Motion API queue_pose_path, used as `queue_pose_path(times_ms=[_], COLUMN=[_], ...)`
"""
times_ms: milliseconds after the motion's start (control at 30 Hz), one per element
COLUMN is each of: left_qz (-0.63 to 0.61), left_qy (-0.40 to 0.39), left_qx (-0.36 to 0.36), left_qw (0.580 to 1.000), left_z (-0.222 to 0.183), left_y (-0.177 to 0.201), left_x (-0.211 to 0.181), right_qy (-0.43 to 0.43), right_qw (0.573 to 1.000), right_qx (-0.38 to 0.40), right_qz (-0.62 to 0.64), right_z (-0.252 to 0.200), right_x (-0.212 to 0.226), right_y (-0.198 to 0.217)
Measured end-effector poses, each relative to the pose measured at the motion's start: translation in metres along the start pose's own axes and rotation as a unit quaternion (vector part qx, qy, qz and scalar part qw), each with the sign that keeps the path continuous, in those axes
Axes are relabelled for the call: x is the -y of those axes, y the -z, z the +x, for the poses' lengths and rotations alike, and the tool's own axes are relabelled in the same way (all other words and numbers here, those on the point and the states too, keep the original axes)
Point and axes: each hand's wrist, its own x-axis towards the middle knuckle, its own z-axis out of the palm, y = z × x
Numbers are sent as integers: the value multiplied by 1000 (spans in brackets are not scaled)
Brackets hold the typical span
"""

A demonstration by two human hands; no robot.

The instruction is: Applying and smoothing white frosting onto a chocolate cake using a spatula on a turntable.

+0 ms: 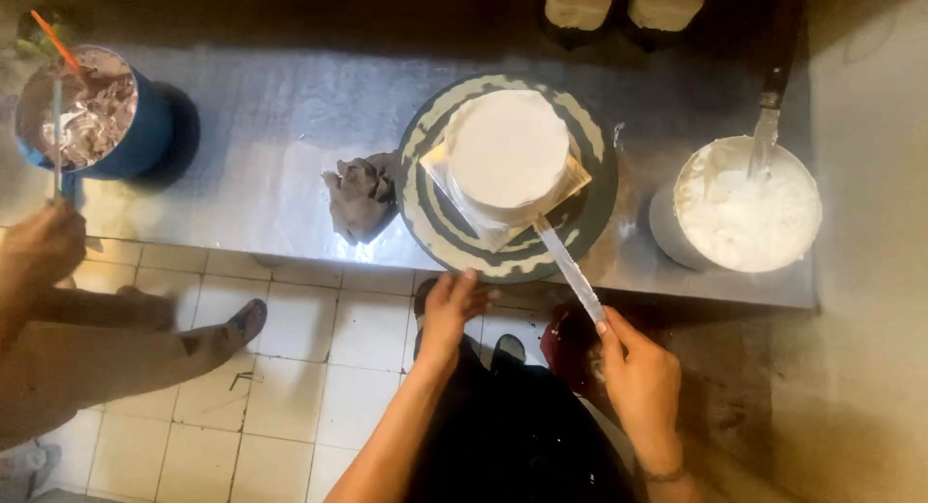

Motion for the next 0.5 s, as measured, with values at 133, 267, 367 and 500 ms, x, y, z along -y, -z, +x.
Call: queue_pose_path(times_ms=[133,267,367,500], left_qz=[35,5,-28,-15], left_qy=[57,-4,-19,-22], left_qx=[48,-12,-44,-55], left_qw=[997,1000,998,998], left_z=[15,17,22,20], left_y=[18,19,13,11], left_x=[12,-13,-18,10], right_qy=[14,42,10,-30], right_qw=[1000,998,1000,999], right_qx=[6,-6,18,32], right_qz=[25,42,9,-2], right_z=[-3,-3,-2,-2], right_x=[1,3,7,13], right_y=[-1,-1,2,2])
